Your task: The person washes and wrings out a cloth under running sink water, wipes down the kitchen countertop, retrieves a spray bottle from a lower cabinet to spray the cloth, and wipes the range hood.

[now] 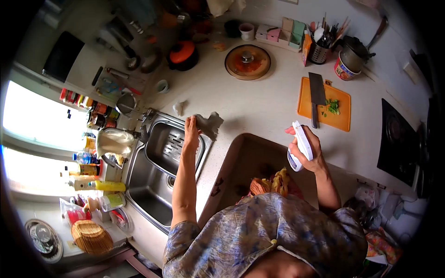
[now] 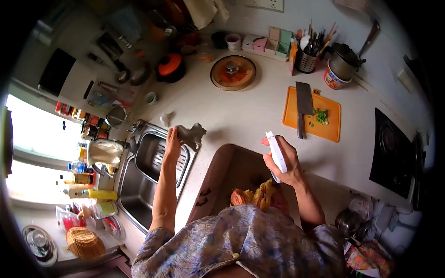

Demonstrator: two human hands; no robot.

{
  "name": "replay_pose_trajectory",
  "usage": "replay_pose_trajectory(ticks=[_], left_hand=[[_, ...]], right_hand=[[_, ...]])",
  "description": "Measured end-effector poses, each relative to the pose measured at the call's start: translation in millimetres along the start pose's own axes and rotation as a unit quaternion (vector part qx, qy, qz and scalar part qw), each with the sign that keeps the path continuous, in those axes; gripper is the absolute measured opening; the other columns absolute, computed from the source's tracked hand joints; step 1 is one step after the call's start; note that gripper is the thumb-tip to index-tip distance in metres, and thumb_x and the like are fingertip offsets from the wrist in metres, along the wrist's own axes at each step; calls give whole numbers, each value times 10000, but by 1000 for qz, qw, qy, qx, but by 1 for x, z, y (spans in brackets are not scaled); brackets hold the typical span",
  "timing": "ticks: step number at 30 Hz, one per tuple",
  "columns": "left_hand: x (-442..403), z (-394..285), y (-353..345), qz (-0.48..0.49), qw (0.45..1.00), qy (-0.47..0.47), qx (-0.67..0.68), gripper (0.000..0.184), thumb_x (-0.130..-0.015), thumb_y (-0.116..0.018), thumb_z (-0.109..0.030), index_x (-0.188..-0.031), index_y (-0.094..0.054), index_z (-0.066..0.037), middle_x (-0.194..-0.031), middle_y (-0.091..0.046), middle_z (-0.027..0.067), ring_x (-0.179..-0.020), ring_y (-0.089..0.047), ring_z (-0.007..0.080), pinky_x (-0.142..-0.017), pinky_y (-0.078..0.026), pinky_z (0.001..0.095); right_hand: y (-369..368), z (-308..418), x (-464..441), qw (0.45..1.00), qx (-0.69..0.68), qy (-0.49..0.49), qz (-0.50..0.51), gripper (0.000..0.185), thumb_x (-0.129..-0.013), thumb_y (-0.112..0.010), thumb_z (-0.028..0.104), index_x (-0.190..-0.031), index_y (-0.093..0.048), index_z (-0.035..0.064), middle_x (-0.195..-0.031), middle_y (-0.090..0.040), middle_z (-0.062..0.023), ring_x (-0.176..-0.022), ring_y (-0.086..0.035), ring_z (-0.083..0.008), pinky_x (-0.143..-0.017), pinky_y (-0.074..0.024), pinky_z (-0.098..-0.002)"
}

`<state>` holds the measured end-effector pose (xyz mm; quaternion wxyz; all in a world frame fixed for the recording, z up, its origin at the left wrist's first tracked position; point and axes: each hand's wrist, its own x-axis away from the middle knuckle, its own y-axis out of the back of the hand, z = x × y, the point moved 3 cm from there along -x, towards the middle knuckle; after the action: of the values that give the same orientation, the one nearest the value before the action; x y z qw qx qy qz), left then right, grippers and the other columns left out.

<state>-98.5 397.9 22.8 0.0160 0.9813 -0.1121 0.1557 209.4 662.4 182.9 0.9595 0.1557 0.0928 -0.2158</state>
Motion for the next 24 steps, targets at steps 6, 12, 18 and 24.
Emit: replay_pose_trajectory(ticks=[6, 12, 18, 24], left_hand=[[72, -28, 48, 112, 925, 16, 362, 454, -810, -673, -131, -1204, -491, 1, -1126, -584, 148, -1030, -577, 278, -881, -484, 438], [134, -8, 140, 49, 829, -83, 550, 519, -795, -626, -83, -1276, -435, -44, -1227, -524, 169, -1132, -507, 359, -939, -386, 620], [184, 30, 220, -37, 818, -136, 557, 573, -879, -563, -383, -1274, -414, 5, -1235, -510, 188, -1130, -499, 350, -964, -411, 504], [232, 32, 254, -89, 780, -173, 595, 654, -885, -385, -578, -1200, -497, -17, -1201, -534, 207, -1095, -506, 391, -950, -397, 539]], right_hand=[[-59, 26, -26, 990, -4, 44, 133, 268, -760, -578, 13, -1024, -545, -25, -888, -601, -124, -651, -567, -194, -620, -465, -300], [-168, 68, -42, 936, -13, 131, 325, 250, -770, -589, 72, -1009, -561, 5, -729, -523, -86, -587, -506, -142, -570, -415, -289], [-305, 80, -21, 846, -73, 186, 494, 239, -755, -568, 62, -979, -534, -12, -673, -535, -86, -565, -528, -149, -554, -435, -303], [-407, 83, 19, 807, -36, 140, 572, 155, -712, -558, 37, -862, -559, -3, -610, -561, -93, -540, -588, -159, -517, -472, -304]])
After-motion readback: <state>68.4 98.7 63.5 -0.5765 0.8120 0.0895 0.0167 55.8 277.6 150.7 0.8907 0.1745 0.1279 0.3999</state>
